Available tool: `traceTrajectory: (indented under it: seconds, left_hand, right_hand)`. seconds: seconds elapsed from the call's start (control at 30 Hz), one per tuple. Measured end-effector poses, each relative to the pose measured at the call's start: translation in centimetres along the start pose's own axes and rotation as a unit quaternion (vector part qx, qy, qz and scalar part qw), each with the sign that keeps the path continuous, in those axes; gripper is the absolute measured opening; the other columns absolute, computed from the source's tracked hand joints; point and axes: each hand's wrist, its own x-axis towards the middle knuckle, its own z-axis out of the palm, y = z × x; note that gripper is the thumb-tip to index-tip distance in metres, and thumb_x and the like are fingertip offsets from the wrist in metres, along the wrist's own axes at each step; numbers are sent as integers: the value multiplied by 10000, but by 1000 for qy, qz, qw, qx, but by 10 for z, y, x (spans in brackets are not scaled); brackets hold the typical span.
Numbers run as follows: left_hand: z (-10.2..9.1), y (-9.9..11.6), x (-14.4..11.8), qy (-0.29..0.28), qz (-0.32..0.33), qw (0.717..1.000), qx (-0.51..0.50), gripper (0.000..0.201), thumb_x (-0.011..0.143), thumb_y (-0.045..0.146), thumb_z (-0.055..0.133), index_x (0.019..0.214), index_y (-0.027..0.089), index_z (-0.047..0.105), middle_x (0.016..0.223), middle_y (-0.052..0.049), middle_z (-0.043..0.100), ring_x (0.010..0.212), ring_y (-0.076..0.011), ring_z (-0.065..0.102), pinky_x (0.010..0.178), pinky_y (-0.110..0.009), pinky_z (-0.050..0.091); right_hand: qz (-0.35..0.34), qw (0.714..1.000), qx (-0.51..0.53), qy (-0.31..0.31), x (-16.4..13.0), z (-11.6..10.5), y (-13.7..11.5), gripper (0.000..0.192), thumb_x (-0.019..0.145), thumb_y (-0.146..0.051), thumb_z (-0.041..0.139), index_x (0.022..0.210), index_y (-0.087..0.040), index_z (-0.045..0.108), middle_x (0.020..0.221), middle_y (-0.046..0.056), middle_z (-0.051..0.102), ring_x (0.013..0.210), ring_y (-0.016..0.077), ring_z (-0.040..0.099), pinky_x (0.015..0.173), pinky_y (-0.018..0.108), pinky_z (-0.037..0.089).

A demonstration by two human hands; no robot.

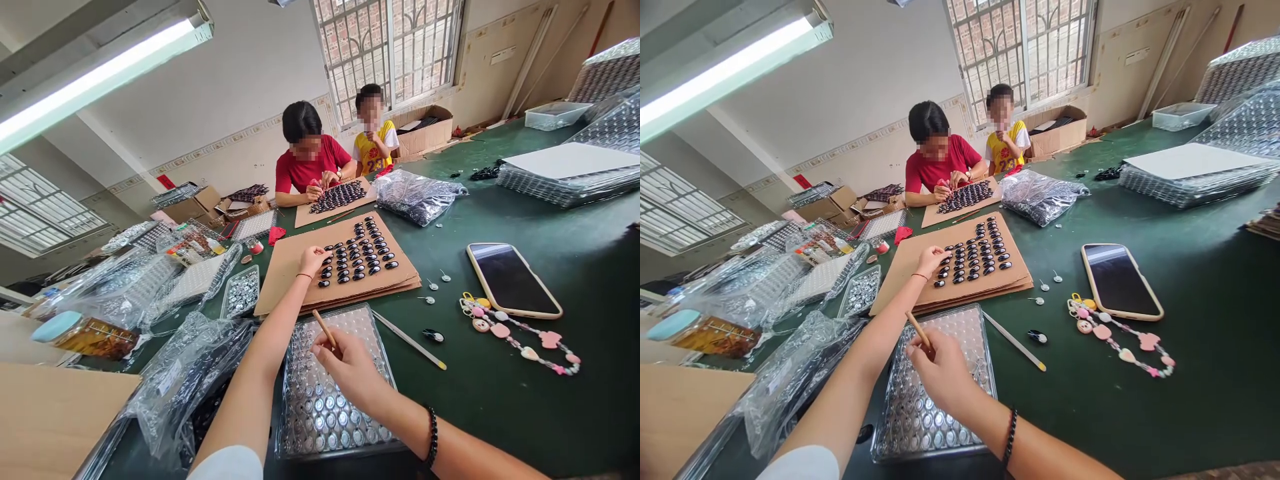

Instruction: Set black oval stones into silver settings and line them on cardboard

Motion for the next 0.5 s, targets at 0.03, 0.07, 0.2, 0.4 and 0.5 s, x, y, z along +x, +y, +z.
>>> traceTrajectory:
  seconds: [0.03, 0.07, 0.2, 0.4, 0.5]
  left_hand:
    - [-2, 0, -1, 0, 0, 1000, 1, 260, 546, 411, 675, 618, 178, 586, 508, 33, 493, 506, -117, 473, 500, -224, 331]
    - [-3, -1, -3, 1, -1, 1000, 2, 261, 549, 413, 672, 615, 177, 585, 504, 34, 487, 502, -117, 469, 499, -225, 330]
    - [-10, 0, -11, -3, -1, 1000, -2, 269, 552, 419, 669, 623, 172, 587, 522, 30, 498, 512, -112, 475, 502, -219, 336]
    - [-16, 6, -26, -4, -9, 1000, -10, 279, 504, 402, 705, 581, 164, 581, 539, 17, 522, 547, -125, 492, 534, -230, 358]
    - [-29, 9, -36, 6, -7, 1000, -24, 268, 545, 396, 686, 639, 162, 596, 585, 4, 550, 589, -133, 514, 566, -236, 376]
  right_hand:
    - [-3, 1000, -4, -1, 0, 0, 0, 100, 748, -244, 471, 700, -162, 505, 545, -47, 365, 487, 80, 312, 444, 200, 239]
    - [-5, 1000, -8, -1, 0, 0, -1, 101, 748, -241, 469, 698, -161, 505, 546, -46, 367, 490, 80, 313, 447, 201, 241]
    - [-10, 1000, -16, -3, 0, 1, 0, 99, 752, -234, 463, 702, -159, 503, 550, -46, 363, 495, 81, 309, 452, 202, 246]
    - [-9, 1000, -8, -15, 0, -1, 2, 131, 752, -279, 481, 719, -154, 506, 542, -49, 362, 484, 81, 318, 452, 204, 257]
    - [-18, 1000, 14, 13, 3, -7, 0, 196, 772, -329, 461, 719, -150, 521, 532, -41, 378, 485, 89, 342, 456, 209, 274]
